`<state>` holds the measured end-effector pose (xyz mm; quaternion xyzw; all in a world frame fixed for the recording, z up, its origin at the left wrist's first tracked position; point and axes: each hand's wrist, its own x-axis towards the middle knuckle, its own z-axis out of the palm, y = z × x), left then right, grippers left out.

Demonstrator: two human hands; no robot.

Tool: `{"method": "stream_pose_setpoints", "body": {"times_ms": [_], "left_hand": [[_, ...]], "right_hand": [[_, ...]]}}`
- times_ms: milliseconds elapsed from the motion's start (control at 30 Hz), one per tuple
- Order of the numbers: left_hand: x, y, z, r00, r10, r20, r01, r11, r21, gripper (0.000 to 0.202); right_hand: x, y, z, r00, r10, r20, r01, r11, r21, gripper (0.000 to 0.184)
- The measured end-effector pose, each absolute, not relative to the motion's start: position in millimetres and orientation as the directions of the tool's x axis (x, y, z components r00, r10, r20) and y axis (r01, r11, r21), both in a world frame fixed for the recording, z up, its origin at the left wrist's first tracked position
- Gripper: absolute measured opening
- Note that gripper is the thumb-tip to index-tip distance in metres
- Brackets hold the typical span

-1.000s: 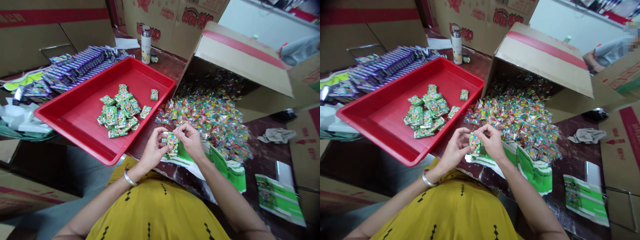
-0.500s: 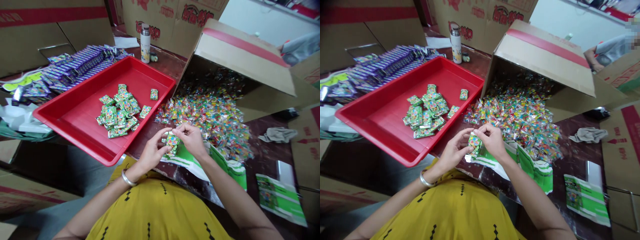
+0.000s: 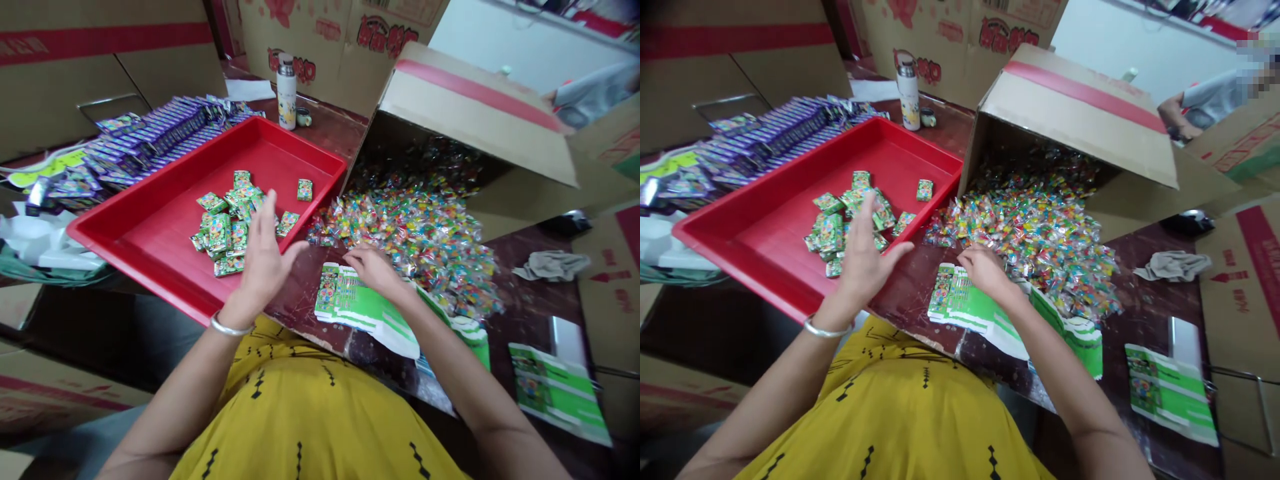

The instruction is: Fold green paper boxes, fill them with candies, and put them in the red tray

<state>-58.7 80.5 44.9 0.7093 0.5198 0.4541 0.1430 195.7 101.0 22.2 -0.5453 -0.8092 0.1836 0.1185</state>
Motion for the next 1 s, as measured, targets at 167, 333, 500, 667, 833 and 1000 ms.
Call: {"method": "stream_pose_setpoints", "body": {"times_ms": [167,333,500,667,833,1000], "left_hand": [[-28,24,-7,0.397,0.910,0.117,0.642,-0.367,0.673,0.107],[-20,10,-31,0.367,0.930,-0.004,0.670,-0.262,0.694,0.108],[-18,7,-23,0.359,0.933,0.030,0.594,-0.254,0.763,0.099],[-5,8,-3,0.278,0.956,0.091,0.505,-0.227,0.833,0.087],[-7,25,17,0.343,0.936,-0.079,0.008,0.081,0.997,0.071],[-16,34,24,0.546,0.816,-0.190,-0.389,0.448,0.805,0.063]], "right_hand": [[171,98,5,-0.382,0.924,-0.035,0.876,0.349,-0.332,0.022],[171,84,10,-0.424,0.903,0.062,0.846,0.420,-0.328,0.022],[173,71,19,-0.279,0.950,0.140,0.757,0.307,-0.577,0.015],[168,69,33,-0.039,0.993,-0.112,0.412,-0.086,-0.907,0.021],[168,58,49,-0.170,0.982,-0.082,0.234,-0.040,-0.971,0.029],[172,44,57,-0.389,0.918,-0.081,0.274,0.031,-0.961,0.042]]}}
